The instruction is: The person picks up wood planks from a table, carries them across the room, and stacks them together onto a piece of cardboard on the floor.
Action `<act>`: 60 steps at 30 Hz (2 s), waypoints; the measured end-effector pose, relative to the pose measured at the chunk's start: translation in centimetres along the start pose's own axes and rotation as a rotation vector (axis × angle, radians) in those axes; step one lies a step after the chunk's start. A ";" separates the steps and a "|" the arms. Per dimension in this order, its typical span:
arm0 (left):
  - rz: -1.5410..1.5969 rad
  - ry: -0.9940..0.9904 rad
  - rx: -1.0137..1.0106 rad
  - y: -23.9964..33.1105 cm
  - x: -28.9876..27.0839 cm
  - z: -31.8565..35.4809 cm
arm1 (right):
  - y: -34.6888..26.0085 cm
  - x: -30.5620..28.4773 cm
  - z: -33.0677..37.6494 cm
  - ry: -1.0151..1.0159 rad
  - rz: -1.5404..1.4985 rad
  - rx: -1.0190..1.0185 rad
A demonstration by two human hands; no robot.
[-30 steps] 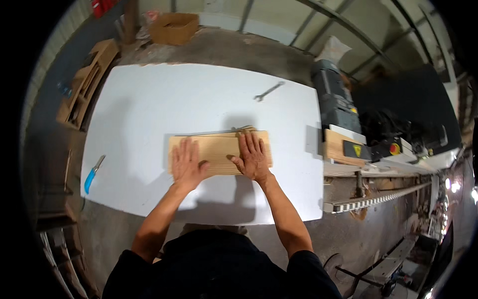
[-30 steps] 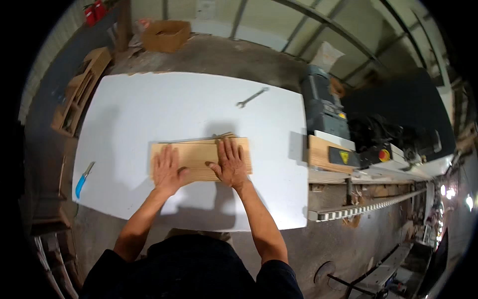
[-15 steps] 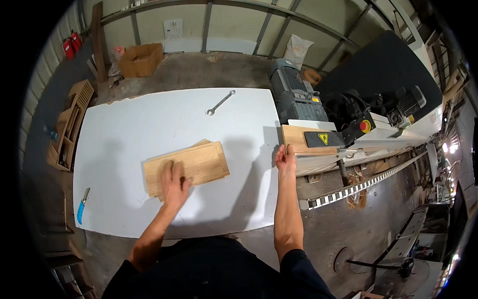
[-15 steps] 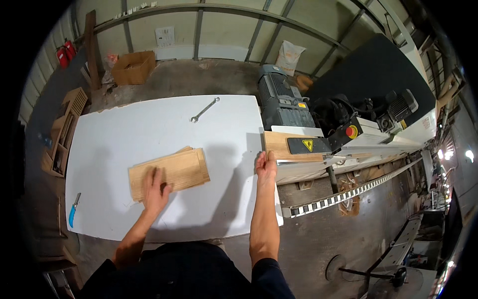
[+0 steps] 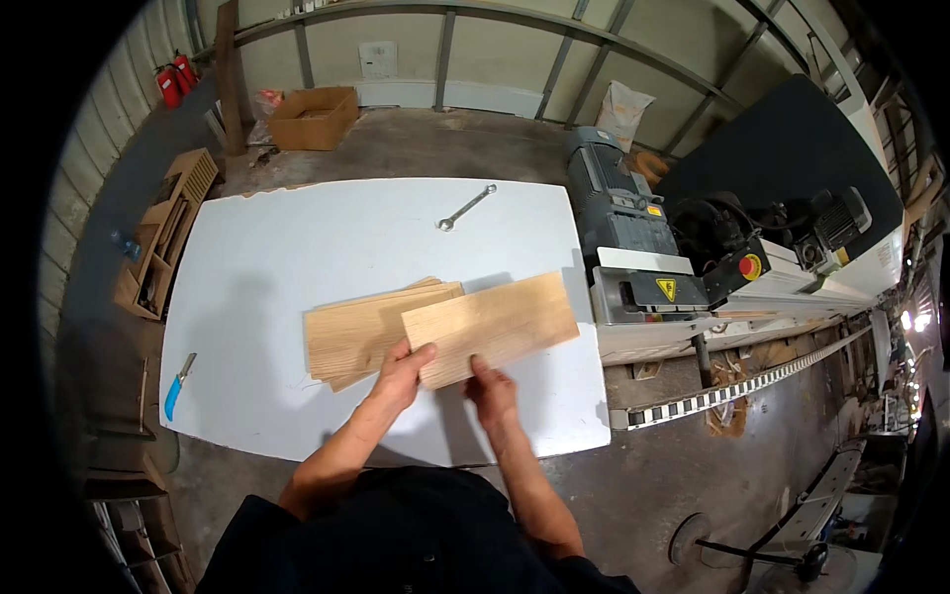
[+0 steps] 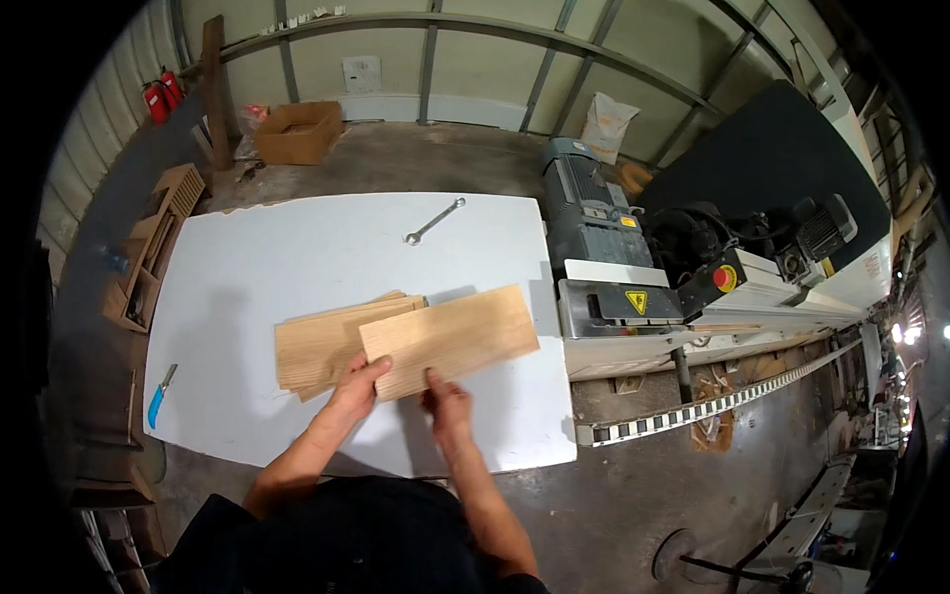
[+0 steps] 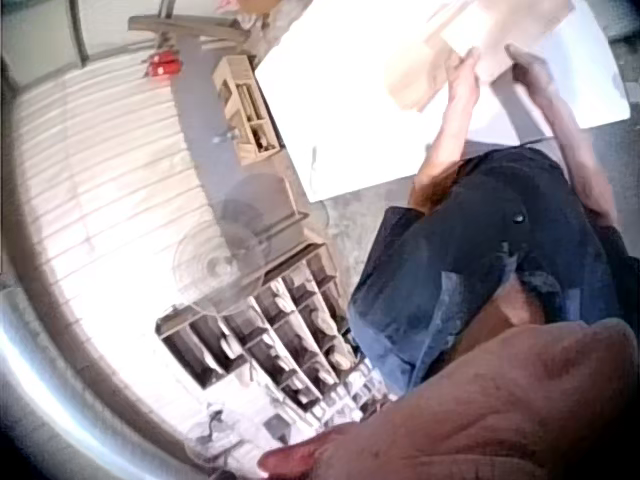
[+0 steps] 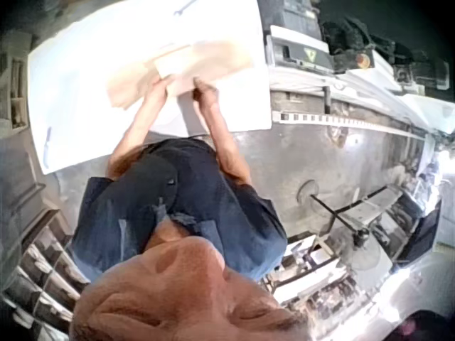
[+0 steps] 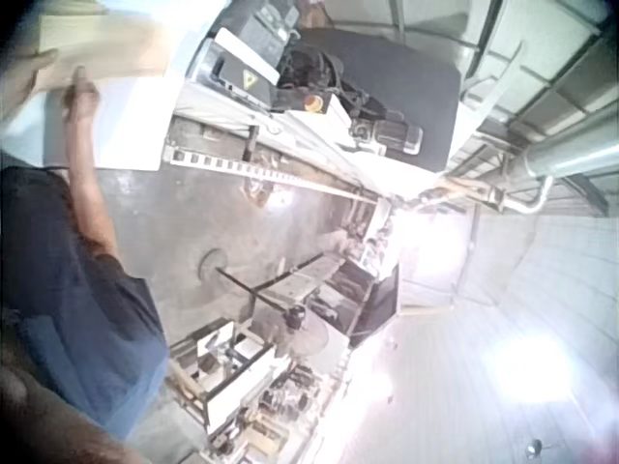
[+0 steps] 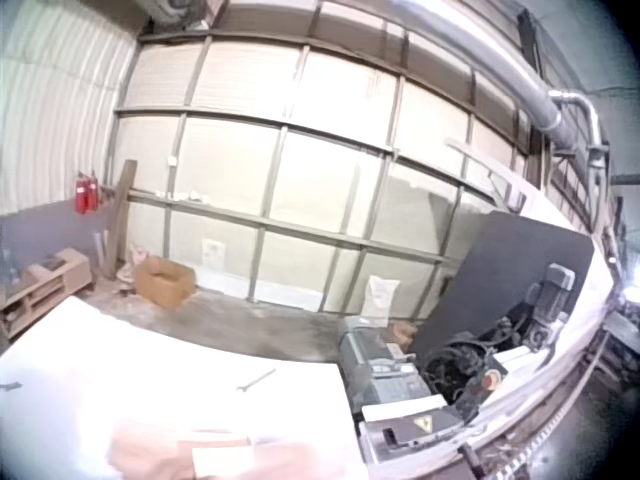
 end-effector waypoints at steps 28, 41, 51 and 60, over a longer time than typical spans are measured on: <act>-0.538 0.466 -0.182 8.2 -18.0 3.3 | -4.3 9.8 -10.2 -0.228 1.145 -0.190; -0.702 0.196 0.190 10.9 -13.3 2.0 | -5.5 6.5 -4.6 -0.309 0.662 -0.342; -0.855 0.271 0.580 8.2 -11.6 4.6 | -7.2 1.8 -0.6 -0.221 0.824 -0.498; -0.758 0.091 0.535 9.0 -11.5 4.3 | -6.4 4.0 -0.2 -0.386 0.651 -0.518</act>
Point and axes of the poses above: each hand's wrist, its own z-axis away from the middle knuckle, its own x-axis out of the palm, y = z × x, the point moved 8 cm from there along -z, towards the middle knuckle, and after that the axes turned 4 degrees about -z, right-handed, at the moved point
